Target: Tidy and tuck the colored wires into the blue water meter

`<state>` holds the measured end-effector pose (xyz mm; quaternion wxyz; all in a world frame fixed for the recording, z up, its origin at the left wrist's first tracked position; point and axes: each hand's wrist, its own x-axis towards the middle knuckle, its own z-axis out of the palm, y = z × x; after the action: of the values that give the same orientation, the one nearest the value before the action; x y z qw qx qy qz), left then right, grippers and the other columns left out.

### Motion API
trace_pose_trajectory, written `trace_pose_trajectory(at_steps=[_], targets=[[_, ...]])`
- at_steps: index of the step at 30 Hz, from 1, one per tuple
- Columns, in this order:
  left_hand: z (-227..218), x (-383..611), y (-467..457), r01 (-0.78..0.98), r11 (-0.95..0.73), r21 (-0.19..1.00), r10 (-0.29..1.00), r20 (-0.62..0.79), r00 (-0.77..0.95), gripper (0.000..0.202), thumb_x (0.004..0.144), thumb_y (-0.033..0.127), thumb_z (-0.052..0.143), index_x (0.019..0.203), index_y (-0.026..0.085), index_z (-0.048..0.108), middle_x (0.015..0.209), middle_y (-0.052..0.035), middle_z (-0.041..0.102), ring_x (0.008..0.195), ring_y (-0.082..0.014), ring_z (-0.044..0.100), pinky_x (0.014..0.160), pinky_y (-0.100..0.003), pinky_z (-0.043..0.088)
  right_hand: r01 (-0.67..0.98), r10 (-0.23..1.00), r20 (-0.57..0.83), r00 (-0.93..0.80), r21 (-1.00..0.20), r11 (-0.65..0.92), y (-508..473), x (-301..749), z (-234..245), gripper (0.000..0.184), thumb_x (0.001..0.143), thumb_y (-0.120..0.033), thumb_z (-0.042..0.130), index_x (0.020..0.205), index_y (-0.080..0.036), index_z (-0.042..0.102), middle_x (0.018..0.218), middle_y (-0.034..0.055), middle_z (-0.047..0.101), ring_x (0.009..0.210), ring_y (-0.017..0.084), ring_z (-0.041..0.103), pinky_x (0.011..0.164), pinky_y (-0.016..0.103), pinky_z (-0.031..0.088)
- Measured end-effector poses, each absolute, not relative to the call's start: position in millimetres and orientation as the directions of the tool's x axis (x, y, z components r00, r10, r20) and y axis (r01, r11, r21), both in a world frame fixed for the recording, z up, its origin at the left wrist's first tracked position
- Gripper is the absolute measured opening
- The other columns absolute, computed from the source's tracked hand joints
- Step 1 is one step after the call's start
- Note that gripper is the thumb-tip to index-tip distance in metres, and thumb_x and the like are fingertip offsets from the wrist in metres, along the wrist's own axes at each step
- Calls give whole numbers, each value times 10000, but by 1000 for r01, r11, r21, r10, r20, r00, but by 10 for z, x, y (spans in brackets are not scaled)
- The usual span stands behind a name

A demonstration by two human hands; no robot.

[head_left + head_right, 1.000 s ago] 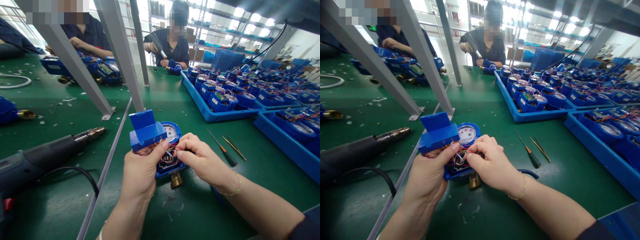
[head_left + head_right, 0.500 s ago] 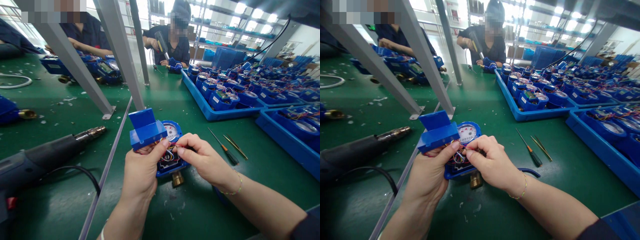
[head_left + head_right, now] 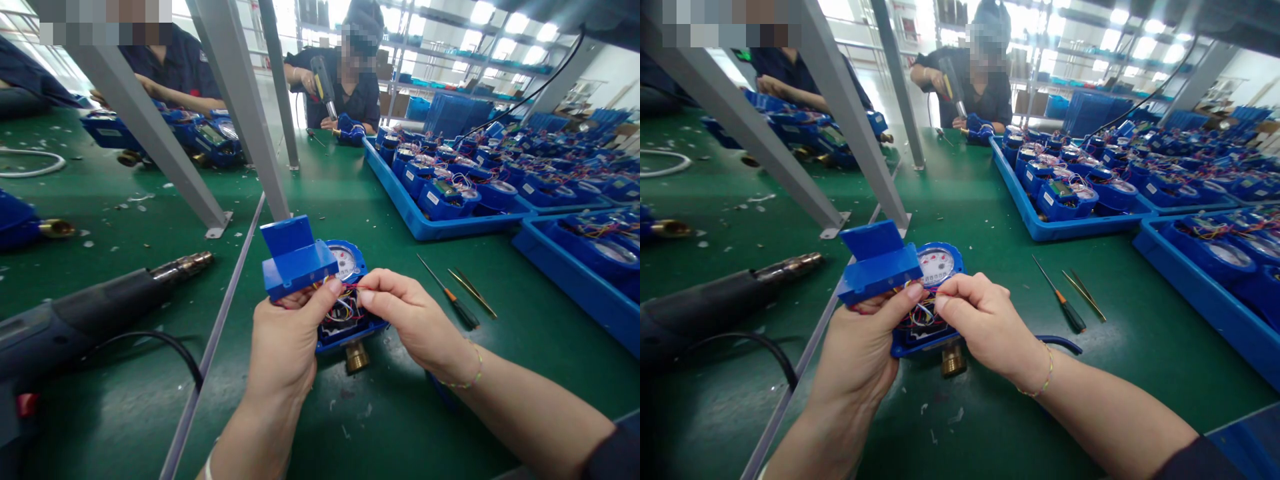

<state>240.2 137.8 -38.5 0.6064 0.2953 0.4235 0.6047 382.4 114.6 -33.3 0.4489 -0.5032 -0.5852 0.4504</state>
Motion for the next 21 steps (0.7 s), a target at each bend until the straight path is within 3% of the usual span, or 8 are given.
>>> trace_pose_trajectory(at_steps=[10, 15, 19, 21], targets=[[-444, 2394, 1361, -434, 87, 897, 989, -131, -73, 294, 600, 188, 860, 873, 172, 751, 854, -28, 767, 743, -169, 704, 729, -290, 586, 201, 993, 97, -66, -974, 108, 1170, 3842, -354, 287, 862, -315, 502, 600, -200, 482, 643, -25, 431, 676, 153, 416, 612, 277, 303], [-422, 2402, 1361, -446, 82, 891, 992, -118, -53, 261, 606, 179, 856, 845, 177, 753, 838, -23, 767, 737, -165, 707, 728, -274, 585, 143, 990, 94, -104, -984, 108, 1193, 3833, -334, 469, 940, -464, 479, 558, -198, 422, 592, -33, 396, 604, 135, 383, 588, 275, 303], [-403, 2402, 1374, -451, 92, 888, 989, -136, -66, 244, 592, 186, 861, 805, 166, 744, 779, -21, 759, 673, -161, 692, 683, -277, 584, 40, 988, 81, -133, -995, 87, 1223, 3849, -312, 584, 1002, -569, 313, 610, -190, 522, 608, -12, 468, 587, 136, 421, 593, 280, 339], [-405, 2400, 1378, -458, 93, 884, 988, -137, -65, 250, 595, 181, 858, 817, 166, 745, 800, -24, 762, 691, -165, 695, 697, -285, 585, 75, 985, 97, -142, -991, 108, 1223, 3862, -298, 521, 1008, -540, 325, 719, -189, 577, 666, -4, 512, 630, 145, 458, 623, 283, 363]])
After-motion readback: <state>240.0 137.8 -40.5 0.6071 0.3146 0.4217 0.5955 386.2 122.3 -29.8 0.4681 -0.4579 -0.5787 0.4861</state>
